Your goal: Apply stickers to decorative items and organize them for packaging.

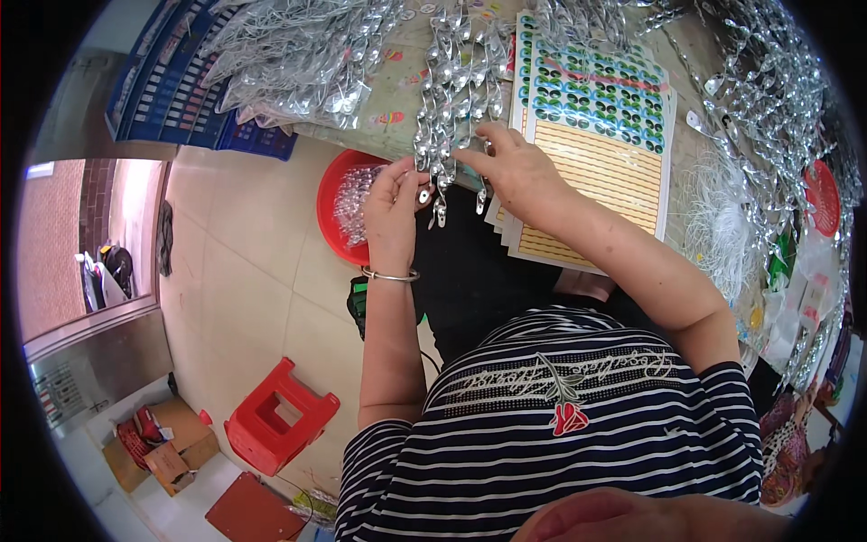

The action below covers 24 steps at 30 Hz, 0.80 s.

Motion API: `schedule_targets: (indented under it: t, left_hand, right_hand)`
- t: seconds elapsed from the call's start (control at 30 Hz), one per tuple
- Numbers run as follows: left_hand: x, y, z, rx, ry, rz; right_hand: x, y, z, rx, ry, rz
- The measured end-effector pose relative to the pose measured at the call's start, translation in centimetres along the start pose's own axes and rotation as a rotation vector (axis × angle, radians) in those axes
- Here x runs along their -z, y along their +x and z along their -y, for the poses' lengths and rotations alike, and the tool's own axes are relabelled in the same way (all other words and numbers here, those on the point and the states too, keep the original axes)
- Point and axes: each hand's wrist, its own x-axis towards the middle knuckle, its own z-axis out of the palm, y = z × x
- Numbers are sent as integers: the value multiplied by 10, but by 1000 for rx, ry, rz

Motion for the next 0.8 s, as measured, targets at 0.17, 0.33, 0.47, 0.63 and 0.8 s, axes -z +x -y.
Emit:
schedule_targets:
  t: [0.17,0.33,0.47,0.63,0.8]
  left_hand:
    - [-3,0,-2,-11,55,-16]
    - [1,5,0,-48,80,-35]
    - [1,8,3,-69,45,-40]
    - [-3,5,2,-18,8,-22]
    - [-10,2,0,-12,5,-22]
  right_hand:
    - [2,5,0,59,-47,12]
    - [1,2,-5,28,-82,35]
    - [1,0,-1,60,-128,-17]
    - [-1,9,3,15,-34,-95]
    - [-4,30,13,-90,-10,-117]
